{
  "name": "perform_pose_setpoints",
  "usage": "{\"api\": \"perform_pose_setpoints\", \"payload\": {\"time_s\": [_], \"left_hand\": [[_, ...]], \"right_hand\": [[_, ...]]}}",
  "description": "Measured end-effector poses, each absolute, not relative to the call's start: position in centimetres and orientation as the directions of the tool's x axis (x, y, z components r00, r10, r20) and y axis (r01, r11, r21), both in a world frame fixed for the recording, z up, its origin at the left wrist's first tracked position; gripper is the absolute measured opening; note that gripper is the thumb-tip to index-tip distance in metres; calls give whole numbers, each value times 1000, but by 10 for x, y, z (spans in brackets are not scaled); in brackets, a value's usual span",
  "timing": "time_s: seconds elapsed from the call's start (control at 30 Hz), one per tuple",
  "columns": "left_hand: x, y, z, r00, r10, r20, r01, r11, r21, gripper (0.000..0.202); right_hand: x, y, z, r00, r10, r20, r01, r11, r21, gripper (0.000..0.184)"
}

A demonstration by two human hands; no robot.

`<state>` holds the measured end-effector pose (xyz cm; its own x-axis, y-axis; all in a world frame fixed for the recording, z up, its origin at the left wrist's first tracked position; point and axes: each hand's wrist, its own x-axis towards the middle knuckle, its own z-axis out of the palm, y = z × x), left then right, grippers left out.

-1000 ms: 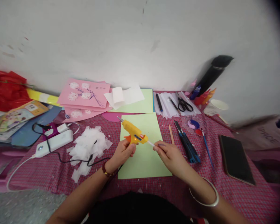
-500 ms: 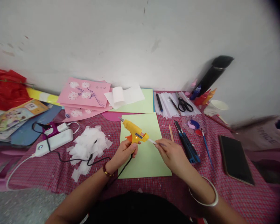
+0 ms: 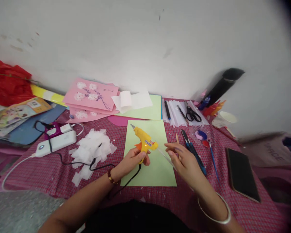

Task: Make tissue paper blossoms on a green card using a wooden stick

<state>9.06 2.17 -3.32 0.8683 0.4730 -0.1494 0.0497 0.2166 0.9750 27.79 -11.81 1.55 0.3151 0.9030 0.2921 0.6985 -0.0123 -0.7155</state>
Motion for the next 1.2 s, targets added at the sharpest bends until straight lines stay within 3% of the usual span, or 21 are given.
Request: {"api": "perform_pose_setpoints", "payload": {"time_s": [0.1,0.17,0.3,0.37,0.47,0.6,0.7,0.77,0.83,0.9,1.0,1.07,1.2], "left_hand": [[93,22,-39,848,513,-135,-22,288,957,43],[94,22,-40,813,565,-139,-91,359,929,43],[93,19,-33,814,558,-164,-212,547,810,43],[92,17,-29,876,463,-137,-200,607,769,43],[92,8,-25,955,284,-89,-113,623,774,48],[97,-8,-20,995,70,-77,24,566,824,49],[97,-10,-15,994,33,-104,88,332,939,46],[91,-4,-15,988,135,-77,91,-98,991,41],[84,5,-23,973,227,43,104,-596,797,27],[77,12,-35,965,206,160,106,-870,481,15],[72,15,-53,966,122,229,66,-969,237,4],[72,14,-59,959,107,264,53,-978,202,5],[71,15,-59,952,109,286,38,-970,240,8]], "right_hand": [[273,-128,26,307,800,515,760,120,-639,20],[264,-134,30,248,792,558,725,230,-649,21],[247,-128,21,146,931,336,564,201,-801,22],[241,-118,10,152,963,221,433,136,-891,30],[233,-103,-4,115,989,92,96,81,-992,50],[221,-100,-6,80,994,-72,-233,-52,-971,55],[219,-101,2,273,955,-119,-313,-29,-949,39],[225,-100,7,418,901,-120,-325,25,-945,29],[238,-98,9,505,853,-134,-292,22,-956,25],[253,-95,6,549,820,-159,-195,-59,-979,27],[273,-89,-5,586,789,-182,0,-225,-974,35],[282,-85,-12,605,776,-177,102,-296,-950,38],[289,-71,-18,616,776,-134,234,-342,-910,40]]}}
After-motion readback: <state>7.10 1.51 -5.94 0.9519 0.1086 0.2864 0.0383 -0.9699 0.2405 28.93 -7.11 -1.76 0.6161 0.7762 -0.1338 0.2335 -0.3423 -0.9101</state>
